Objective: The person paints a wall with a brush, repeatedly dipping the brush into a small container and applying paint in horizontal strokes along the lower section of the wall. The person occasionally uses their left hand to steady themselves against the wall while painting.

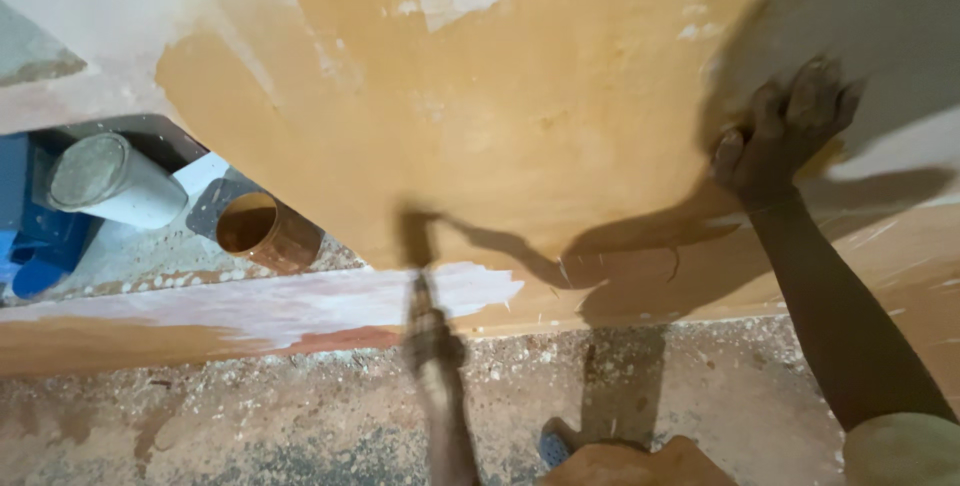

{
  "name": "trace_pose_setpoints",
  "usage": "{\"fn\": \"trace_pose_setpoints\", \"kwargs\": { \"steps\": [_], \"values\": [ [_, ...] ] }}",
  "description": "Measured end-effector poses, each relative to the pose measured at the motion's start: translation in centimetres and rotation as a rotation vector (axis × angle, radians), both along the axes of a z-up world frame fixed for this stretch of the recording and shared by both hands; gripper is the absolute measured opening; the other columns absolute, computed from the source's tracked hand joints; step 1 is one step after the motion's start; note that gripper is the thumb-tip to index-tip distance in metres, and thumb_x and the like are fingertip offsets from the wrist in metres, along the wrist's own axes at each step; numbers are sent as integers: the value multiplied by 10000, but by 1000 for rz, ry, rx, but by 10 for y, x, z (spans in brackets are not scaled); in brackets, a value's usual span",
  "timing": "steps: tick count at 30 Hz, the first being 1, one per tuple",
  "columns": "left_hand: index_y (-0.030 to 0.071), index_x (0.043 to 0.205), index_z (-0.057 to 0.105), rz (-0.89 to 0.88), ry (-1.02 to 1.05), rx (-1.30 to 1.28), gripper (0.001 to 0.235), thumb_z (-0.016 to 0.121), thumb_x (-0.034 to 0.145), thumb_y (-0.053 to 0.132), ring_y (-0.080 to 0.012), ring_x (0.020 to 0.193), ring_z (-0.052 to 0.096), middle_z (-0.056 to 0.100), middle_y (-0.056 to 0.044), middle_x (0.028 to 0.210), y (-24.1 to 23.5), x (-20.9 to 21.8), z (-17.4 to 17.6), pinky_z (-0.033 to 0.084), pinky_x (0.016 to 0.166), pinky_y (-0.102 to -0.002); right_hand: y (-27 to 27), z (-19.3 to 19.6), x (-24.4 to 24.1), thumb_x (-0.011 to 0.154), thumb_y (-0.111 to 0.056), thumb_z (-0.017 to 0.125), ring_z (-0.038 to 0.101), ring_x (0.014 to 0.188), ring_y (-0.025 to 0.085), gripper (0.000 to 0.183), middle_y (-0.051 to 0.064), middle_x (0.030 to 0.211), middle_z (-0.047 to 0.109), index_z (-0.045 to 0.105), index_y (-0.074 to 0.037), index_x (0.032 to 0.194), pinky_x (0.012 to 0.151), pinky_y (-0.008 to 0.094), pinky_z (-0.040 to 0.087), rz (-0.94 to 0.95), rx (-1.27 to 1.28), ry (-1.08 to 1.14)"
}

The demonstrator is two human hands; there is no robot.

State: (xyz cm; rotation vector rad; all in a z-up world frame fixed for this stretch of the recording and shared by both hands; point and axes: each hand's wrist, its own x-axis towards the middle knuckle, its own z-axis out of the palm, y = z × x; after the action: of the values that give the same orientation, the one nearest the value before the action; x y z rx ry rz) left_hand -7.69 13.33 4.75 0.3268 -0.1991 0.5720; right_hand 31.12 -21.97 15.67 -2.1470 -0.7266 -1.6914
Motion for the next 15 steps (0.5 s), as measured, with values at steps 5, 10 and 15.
{"fn": "trace_pose_setpoints", "kwargs": {
  "steps": [5,10,15],
  "values": [
    [34,1655,417,1055,596,587,538,485,1158,229,2,457,282,419,72,673,33,-27,42,253,361,-190,-2,2,-5,1091,-430,274,223,1581,394,544,170,1680,269,418,-147,1533,1271,702,93,47,-19,-45],
    [159,1563,392,582,645,264,504,393,1066,246,-1,345,383,546,-61,1396,-9,41,122,320,242,-152,-1,7,-9,1105,-407,303,230,1585,393,541,159,1686,272,373,-170,1586,1277,698,106,82,-21,-64],
    [64,1536,420,611,571,1392,385,333,1164,112,19,515,499,508,-225,1521,-117,69,152,507,484,-166,-1,7,-6,1111,-461,268,220,1596,369,568,160,1686,258,332,-193,1607,1288,673,79,53,-20,-61]
  ]
}}
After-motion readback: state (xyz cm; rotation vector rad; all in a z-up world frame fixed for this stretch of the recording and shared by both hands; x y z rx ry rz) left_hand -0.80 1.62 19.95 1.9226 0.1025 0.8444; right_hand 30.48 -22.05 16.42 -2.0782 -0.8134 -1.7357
